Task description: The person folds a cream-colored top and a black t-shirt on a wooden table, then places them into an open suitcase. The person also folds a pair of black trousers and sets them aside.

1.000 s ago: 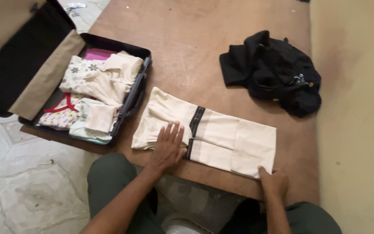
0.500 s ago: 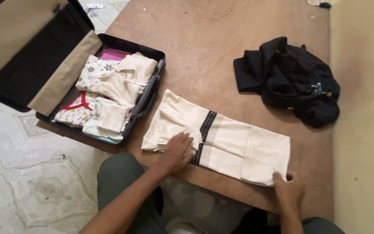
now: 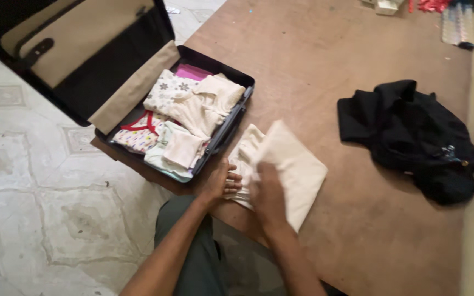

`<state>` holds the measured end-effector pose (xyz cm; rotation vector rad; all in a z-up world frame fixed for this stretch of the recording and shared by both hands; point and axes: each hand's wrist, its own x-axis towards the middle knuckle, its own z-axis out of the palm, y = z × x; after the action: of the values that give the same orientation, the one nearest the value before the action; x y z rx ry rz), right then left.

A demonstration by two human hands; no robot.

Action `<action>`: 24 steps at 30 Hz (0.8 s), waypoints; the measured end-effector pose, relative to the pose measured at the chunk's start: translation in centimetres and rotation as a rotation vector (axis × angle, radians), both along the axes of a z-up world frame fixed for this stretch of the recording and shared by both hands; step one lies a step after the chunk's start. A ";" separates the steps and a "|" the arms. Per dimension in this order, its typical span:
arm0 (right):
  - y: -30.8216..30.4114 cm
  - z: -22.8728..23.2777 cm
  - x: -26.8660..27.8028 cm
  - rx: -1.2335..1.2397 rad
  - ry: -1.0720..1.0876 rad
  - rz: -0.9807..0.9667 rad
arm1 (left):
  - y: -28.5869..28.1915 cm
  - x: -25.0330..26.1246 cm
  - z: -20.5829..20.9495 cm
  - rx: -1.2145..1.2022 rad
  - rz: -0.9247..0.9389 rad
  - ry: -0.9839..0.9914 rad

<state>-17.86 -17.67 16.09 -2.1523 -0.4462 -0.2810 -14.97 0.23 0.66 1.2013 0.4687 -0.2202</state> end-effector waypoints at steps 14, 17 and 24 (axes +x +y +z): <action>-9.4 -3.9 -5.2 -0.603 -0.103 -0.066 | -2.4 -4.3 5.6 1.671 -0.219 -0.644; -10.8 -5.6 -5.3 -0.646 -0.055 -0.063 | -2.6 -5.0 6.5 1.621 -0.424 -0.811; -11.5 -6.6 -4.0 -0.617 0.126 -0.049 | -2.4 -5.6 7.2 1.527 -0.476 -0.871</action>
<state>-21.88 -29.13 9.52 -2.7657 -0.4469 -0.0288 -20.55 -2.21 7.88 2.6932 -0.6051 0.3643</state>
